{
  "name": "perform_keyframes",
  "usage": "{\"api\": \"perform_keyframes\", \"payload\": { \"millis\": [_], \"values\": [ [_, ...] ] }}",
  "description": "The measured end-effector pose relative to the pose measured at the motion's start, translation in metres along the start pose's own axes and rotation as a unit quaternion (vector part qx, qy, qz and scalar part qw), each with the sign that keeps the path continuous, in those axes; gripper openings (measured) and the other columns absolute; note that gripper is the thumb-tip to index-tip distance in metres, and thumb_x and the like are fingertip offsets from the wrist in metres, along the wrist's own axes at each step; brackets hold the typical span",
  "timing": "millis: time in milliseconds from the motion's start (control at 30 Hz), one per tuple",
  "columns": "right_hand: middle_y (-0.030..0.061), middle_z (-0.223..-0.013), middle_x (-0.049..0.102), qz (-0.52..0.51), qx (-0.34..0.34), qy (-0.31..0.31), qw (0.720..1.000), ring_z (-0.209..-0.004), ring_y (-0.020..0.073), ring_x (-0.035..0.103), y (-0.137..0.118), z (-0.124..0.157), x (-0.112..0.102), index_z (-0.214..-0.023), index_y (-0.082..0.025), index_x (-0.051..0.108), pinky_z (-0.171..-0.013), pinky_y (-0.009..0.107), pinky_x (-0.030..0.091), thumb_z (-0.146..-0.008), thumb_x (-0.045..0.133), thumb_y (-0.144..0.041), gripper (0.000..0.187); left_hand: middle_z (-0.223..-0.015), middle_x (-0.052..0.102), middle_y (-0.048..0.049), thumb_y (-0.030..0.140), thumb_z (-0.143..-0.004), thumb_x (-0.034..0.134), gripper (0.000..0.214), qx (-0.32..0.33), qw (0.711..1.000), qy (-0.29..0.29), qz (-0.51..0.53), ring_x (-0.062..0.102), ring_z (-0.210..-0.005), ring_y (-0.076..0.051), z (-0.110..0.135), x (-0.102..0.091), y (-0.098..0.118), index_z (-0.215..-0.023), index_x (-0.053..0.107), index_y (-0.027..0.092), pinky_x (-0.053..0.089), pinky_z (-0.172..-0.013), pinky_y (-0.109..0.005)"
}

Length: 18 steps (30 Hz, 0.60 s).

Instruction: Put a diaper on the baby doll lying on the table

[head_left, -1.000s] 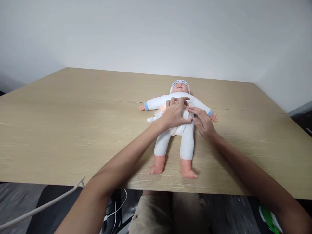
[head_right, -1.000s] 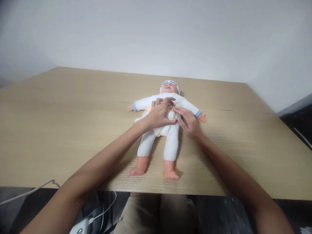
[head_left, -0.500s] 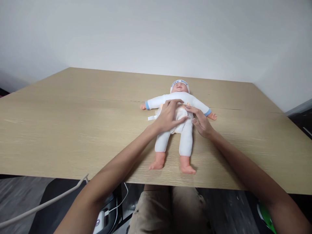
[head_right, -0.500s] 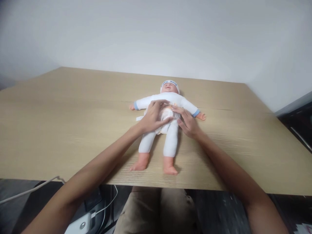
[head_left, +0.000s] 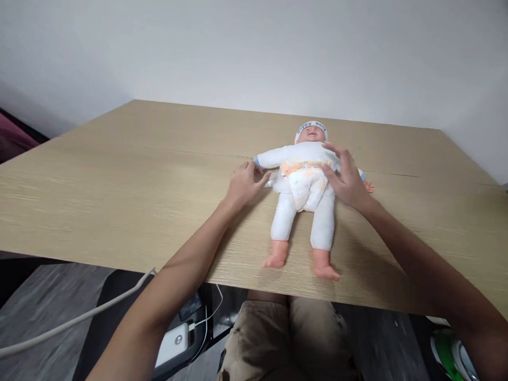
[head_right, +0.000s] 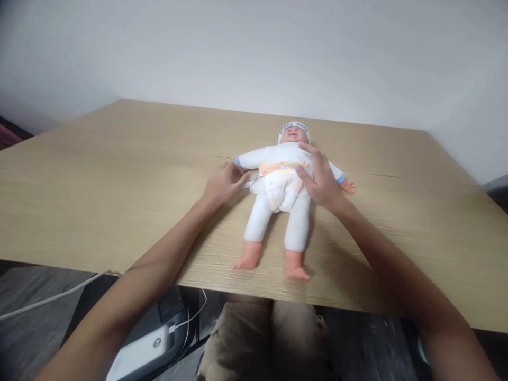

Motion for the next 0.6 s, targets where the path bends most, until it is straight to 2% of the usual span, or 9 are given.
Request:
{"api": "perform_keyframes", "payload": {
  "millis": [167,267,333,400,500,533,600],
  "values": [
    [0.0134,-0.145,0.076,-0.020,0.061,-0.202,0.977,-0.139,0.0392,0.069,-0.005,-0.068,0.022,-0.161,-0.027,0.057,-0.115,0.057,0.058,-0.098,0.074,-0.049,0.069,-0.115,0.073,-0.0161,0.051,-0.100,0.065,0.030,0.005,0.994,-0.081,-0.067,0.067,-0.112,-0.038,0.004,0.008,0.003,-0.097,0.058,0.023,0.054,-0.104,-0.055],
    [0.0114,-0.129,0.080,-0.006,0.078,-0.244,0.967,-0.123,0.0381,0.074,0.003,-0.097,0.034,-0.152,-0.025,0.066,-0.107,0.054,0.061,-0.087,0.083,-0.041,0.069,-0.113,0.074,-0.0162,0.047,-0.099,0.065,0.026,-0.013,0.994,-0.099,-0.053,0.069,-0.112,-0.038,0.002,0.011,0.001,-0.096,0.059,0.022,0.054,-0.104,-0.054],
    [0.0104,-0.121,0.080,-0.003,0.069,-0.249,0.966,-0.114,0.0357,0.075,0.006,-0.106,0.039,-0.146,-0.025,0.069,-0.104,0.052,0.061,-0.086,0.081,-0.034,0.062,-0.109,0.076,-0.0145,0.043,-0.096,0.069,0.023,-0.043,0.994,-0.094,-0.025,0.070,-0.106,-0.037,0.000,0.011,0.000,-0.095,0.060,0.022,0.054,-0.101,-0.051],
    [0.0106,-0.116,0.080,0.014,0.032,-0.235,0.971,-0.110,0.0348,0.074,0.002,-0.108,0.040,-0.140,-0.024,0.073,-0.104,0.053,0.060,-0.088,0.074,-0.027,0.052,-0.101,0.076,-0.0111,0.038,-0.093,0.070,0.018,-0.074,0.994,-0.083,0.020,0.069,-0.099,-0.034,-0.001,0.010,-0.001,-0.094,0.062,0.022,0.053,-0.096,-0.048],
    [0.0131,-0.123,0.080,0.051,-0.083,-0.207,0.974,-0.119,0.0364,0.071,-0.022,-0.100,0.037,-0.129,-0.023,0.079,-0.111,0.057,0.054,-0.093,0.061,-0.019,0.041,-0.087,0.072,-0.0059,0.039,-0.094,0.067,0.018,-0.091,0.987,-0.077,0.111,0.065,-0.087,-0.028,0.000,0.008,-0.001,-0.087,0.065,0.023,0.050,-0.085,-0.041],
    [0.0129,-0.126,0.080,0.052,-0.129,-0.221,0.965,-0.121,0.0361,0.071,-0.033,-0.096,0.037,-0.127,-0.023,0.080,-0.112,0.057,0.052,-0.095,0.057,-0.017,0.041,-0.083,0.070,-0.0049,0.041,-0.096,0.065,0.022,-0.090,0.984,-0.079,0.134,0.063,-0.084,-0.027,0.000,0.009,-0.001,-0.084,0.065,0.023,0.048,-0.082,-0.039],
    [0.0093,-0.126,0.082,0.039,-0.198,-0.288,0.936,-0.119,0.0331,0.072,-0.049,-0.087,0.038,-0.123,-0.026,0.083,-0.111,0.053,0.052,-0.097,0.054,-0.018,0.040,-0.078,0.065,-0.0040,0.043,-0.097,0.061,0.029,-0.090,0.979,-0.072,0.171,0.060,-0.079,-0.024,-0.001,0.010,-0.002,-0.077,0.063,0.023,0.044,-0.076,-0.037]
  ]
}}
Point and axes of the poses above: each hand's wrist, its own z-axis away from the middle knuckle, its own x-axis out of the palm, y = z × x, the point moved 2 cm from there along -z, towards the middle knuckle
